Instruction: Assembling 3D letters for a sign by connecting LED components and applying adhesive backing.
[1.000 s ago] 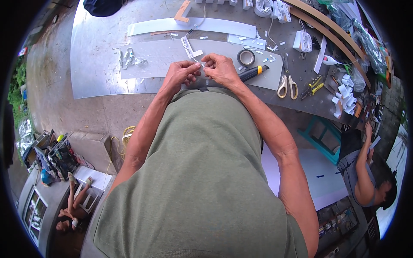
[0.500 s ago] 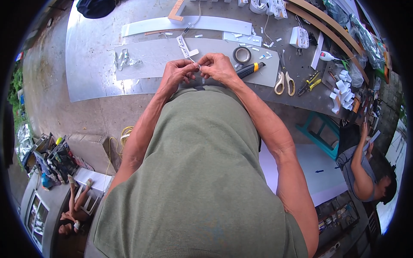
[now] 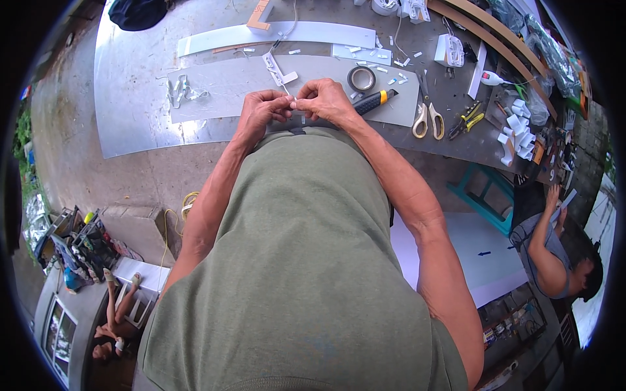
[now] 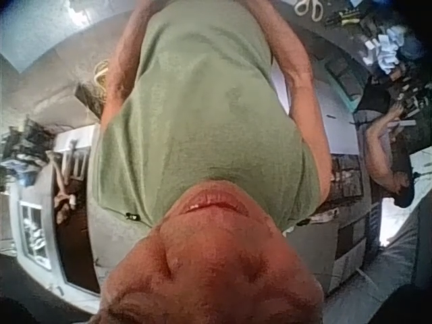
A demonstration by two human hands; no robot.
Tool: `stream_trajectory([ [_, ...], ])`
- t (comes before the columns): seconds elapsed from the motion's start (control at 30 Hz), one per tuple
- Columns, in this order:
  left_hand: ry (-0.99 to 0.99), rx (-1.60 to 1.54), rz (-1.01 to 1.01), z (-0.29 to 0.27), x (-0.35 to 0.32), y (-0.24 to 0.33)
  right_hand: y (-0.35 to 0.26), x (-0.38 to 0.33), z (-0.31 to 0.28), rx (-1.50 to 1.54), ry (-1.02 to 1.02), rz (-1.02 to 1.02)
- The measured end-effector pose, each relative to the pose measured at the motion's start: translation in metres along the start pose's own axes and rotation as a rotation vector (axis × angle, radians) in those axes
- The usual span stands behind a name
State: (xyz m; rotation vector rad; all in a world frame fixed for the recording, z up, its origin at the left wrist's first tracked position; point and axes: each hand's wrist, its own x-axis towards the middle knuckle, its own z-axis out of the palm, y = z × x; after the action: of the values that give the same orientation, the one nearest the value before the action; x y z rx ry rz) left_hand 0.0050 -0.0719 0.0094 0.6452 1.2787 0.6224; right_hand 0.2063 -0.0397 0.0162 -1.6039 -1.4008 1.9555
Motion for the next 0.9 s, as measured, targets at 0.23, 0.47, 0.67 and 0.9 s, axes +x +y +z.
stream_trajectory([
  [0.23, -0.026, -0.002, -0.011, 0.001, 0.001, -0.002, 0.007, 0.002, -0.003, 0.107, -0.09, -0.033],
  [0.47, -0.032, -0.066, -0.019, 0.001, 0.002, -0.002, 0.001, -0.003, -0.001, 0.198, -0.045, 0.071],
  [0.67, 0.005, -0.155, -0.085, 0.003, 0.002, 0.003, 0.003, -0.004, -0.004, -0.451, 0.371, -0.37],
  [0.9, 0.136, -0.208, -0.213, 0.003, 0.003, 0.016, -0.022, -0.03, -0.001, -0.736, 0.186, -0.716],
])
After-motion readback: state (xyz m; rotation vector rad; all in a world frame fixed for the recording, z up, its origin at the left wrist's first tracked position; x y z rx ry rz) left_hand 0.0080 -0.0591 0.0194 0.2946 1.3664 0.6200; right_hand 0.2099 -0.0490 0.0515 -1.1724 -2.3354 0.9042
